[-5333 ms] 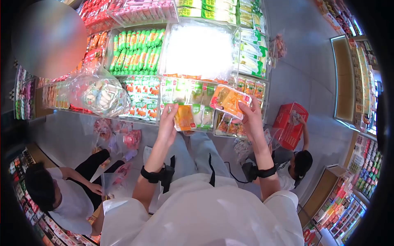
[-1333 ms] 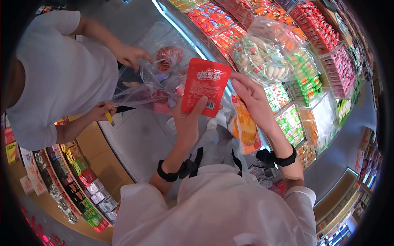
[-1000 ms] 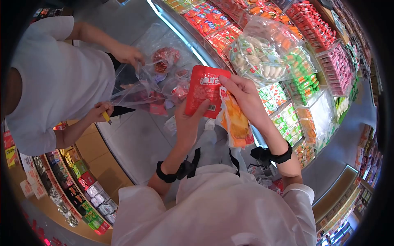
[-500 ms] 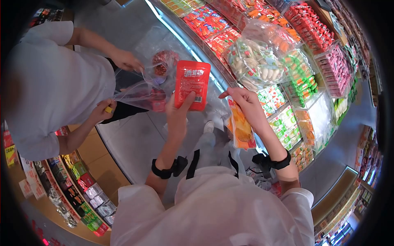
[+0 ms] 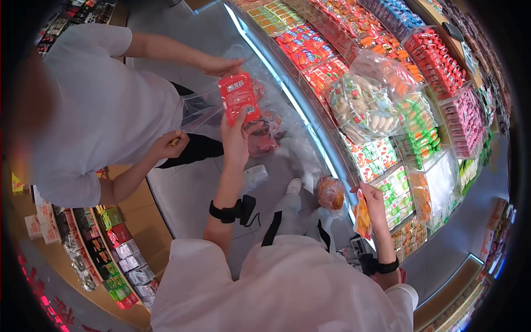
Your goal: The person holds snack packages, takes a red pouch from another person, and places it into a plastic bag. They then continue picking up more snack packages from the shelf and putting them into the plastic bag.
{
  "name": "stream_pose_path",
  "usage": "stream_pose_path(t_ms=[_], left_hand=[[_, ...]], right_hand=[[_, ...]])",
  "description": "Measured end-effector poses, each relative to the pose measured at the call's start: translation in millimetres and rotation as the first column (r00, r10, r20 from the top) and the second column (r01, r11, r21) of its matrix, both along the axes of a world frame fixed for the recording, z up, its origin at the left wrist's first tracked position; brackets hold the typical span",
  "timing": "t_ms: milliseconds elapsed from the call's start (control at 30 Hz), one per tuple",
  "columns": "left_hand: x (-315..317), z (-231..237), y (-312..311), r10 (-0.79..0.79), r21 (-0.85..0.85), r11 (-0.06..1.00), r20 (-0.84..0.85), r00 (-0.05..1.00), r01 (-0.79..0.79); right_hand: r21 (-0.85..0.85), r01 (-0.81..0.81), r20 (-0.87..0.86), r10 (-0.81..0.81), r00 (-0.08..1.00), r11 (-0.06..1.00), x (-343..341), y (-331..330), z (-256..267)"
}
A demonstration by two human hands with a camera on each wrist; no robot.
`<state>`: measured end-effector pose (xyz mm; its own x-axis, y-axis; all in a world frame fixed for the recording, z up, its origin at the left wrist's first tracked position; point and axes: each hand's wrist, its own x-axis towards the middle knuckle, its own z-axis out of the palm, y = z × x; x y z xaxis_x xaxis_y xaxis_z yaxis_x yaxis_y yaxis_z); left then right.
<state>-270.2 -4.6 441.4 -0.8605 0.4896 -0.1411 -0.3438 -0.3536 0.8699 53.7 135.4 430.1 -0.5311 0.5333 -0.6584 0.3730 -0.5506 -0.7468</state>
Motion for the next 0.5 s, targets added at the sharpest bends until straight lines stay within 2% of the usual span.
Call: stream_pose_path(t_ms=[133,233,333,367,433,500], left_hand=[[-9.4,-1.3,0.2,0.009,0.000,1.000,-0.038,0.999,-0.009],[-15.0,-0.1,2.6,0.059,0.004,0.998,0.022,0.998,-0.059],[-10.9,10.0,4.4,0.099,-0.188,0.974,-0.125,0.987,-0.122],[-10.4,17.1,2.4,0.106,-0.368,0.908,-0.265,0.959,-0.202],[-8.1,43.6,-0.4,0.033,-0.628,0.662,-0.520,0.854,-0.408],[-21.3,46.0,-10.2,-0.218,-0.615,0.380,-0.785,0.579,-0.691]], right_hand=[[0.004,0.067,0.076,-0.067,0.995,0.998,19.9,-7.2,-11.2],[0.028,0.080,0.067,-0.081,0.994,0.996,33.0,-10.2,-21.2],[0.020,0.110,0.050,-0.111,0.993,0.994,36.3,-14.3,-18.5],[0.016,0.118,0.046,-0.119,0.992,0.993,36.8,-15.3,-17.1],[0.028,0.122,0.041,-0.123,0.992,0.992,37.8,-15.8,-17.3],[0.058,0.108,0.040,-0.111,0.993,0.992,40.7,-16.8,-17.9]])
